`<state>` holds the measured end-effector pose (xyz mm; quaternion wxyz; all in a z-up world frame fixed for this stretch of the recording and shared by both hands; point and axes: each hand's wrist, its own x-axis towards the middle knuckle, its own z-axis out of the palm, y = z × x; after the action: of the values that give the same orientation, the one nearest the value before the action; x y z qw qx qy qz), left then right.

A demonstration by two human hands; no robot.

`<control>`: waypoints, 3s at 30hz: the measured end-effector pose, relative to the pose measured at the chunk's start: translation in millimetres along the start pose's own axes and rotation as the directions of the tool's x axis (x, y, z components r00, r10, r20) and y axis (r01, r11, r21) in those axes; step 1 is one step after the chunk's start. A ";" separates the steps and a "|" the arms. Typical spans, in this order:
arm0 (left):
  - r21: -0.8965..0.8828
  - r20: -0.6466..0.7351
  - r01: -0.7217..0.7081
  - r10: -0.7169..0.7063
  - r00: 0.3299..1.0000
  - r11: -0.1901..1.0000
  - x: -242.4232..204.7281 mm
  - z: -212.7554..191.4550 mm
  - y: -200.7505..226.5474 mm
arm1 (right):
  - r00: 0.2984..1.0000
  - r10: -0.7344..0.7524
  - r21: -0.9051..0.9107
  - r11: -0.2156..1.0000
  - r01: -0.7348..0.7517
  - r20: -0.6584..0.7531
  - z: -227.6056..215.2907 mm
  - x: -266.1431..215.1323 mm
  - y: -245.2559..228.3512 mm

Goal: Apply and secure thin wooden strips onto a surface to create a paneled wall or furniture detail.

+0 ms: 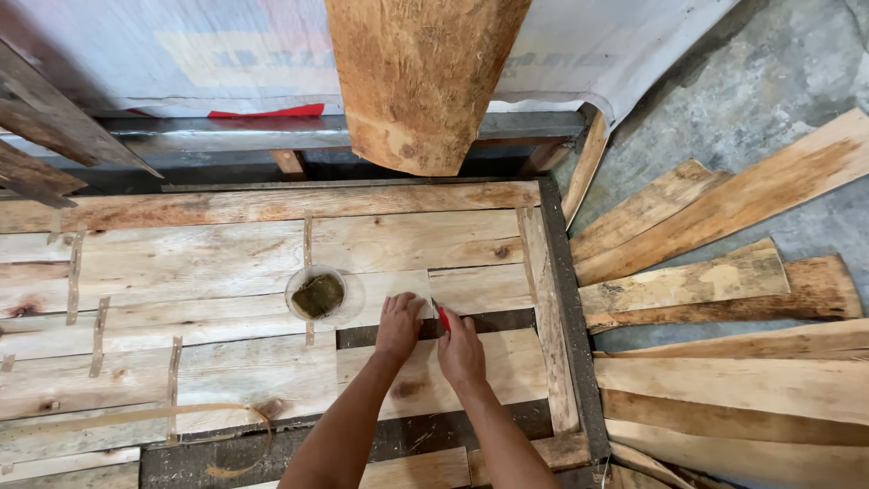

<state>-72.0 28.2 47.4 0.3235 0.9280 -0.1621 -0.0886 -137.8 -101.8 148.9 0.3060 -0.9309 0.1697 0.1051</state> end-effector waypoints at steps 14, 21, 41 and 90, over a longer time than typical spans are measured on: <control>0.000 -0.047 -0.029 0.029 0.998 1.000 -0.4 6.8 -4.6 | 0.999 0.033 0.021 0.999 -0.033 -0.014 11.6 -2.6 3.9; 0.033 -0.028 -0.025 0.026 0.999 0.999 -0.3 8.3 -0.6 | 0.999 -0.016 -0.105 0.994 0.020 0.039 0.9 -23.8 20.7; 0.038 -0.063 -0.052 0.054 0.997 0.998 1.2 9.9 -5.9 | 0.995 -0.048 -0.006 0.999 0.048 -0.082 1.7 -1.3 19.3; 0.158 0.054 -0.020 0.012 0.998 0.987 -0.3 11.3 7.3 | 0.992 -0.008 0.010 1.000 0.007 0.129 7.3 -24.7 61.4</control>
<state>-77.0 16.5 43.3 0.2450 0.9468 -0.1847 -0.0972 -184.6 -137.5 117.8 0.3211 -0.9213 0.1465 0.1629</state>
